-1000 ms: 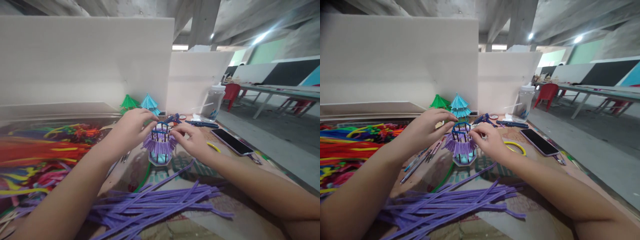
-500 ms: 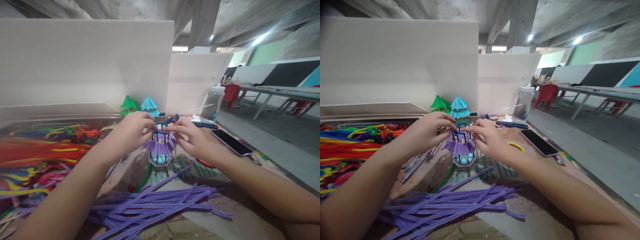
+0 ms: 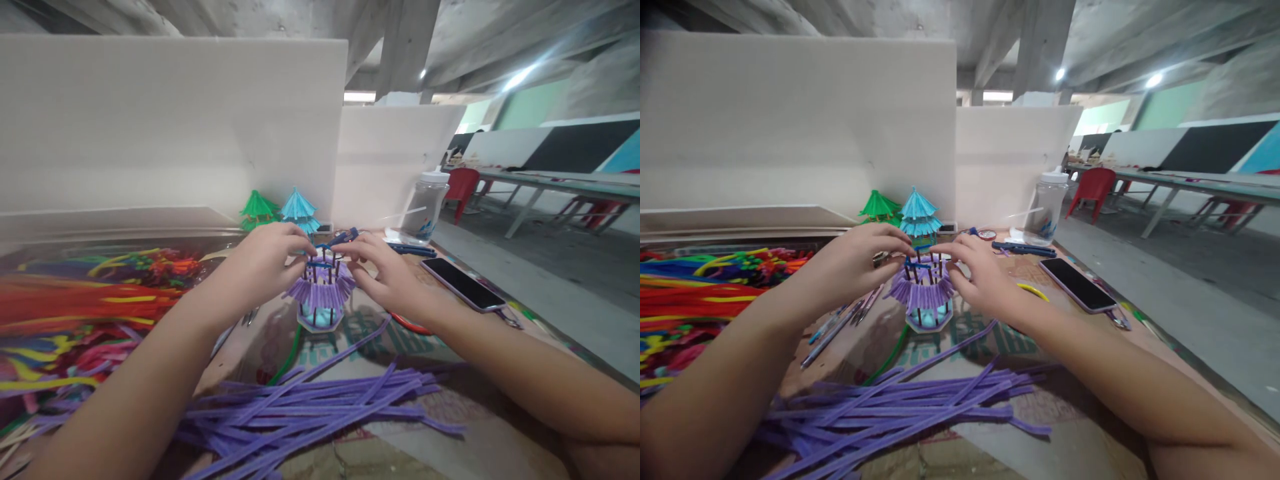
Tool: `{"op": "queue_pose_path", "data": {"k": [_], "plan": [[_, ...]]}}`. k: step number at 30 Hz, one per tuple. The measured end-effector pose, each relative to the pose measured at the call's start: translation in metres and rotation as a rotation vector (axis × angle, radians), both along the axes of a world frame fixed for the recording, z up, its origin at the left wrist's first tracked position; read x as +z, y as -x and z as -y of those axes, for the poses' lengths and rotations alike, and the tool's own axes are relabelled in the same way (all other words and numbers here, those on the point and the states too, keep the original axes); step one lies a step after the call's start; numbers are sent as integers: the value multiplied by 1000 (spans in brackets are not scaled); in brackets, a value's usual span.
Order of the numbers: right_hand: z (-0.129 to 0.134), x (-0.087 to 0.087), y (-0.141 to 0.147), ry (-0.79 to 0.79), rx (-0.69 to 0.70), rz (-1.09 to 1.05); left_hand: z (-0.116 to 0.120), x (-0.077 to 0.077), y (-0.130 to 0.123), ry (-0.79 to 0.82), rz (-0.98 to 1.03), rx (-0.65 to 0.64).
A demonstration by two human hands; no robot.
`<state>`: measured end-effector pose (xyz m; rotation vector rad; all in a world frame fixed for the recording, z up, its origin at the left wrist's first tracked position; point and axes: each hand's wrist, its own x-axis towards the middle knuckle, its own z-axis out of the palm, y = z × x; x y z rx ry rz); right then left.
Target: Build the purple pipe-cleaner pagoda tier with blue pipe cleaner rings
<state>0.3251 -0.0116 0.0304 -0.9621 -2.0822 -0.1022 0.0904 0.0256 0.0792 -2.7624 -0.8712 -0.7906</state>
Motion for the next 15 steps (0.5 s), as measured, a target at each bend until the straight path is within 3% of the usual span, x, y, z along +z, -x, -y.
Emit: {"op": "queue_pose_path", "data": {"k": [5, 8, 11, 15], "plan": [[-15, -8, -9, 131, -59, -306, 2, 5, 2, 84, 146, 113], [-26, -20, -20, 208, -57, -445, -10, -8, 5, 218, 207, 136], [-36, -37, -32, 298, 20, -550, -18, -42, 12, 381, 317, 94], [-47, -66, -41, 429, 138, -602, -8, -109, 25, 415, 496, 111]]}}
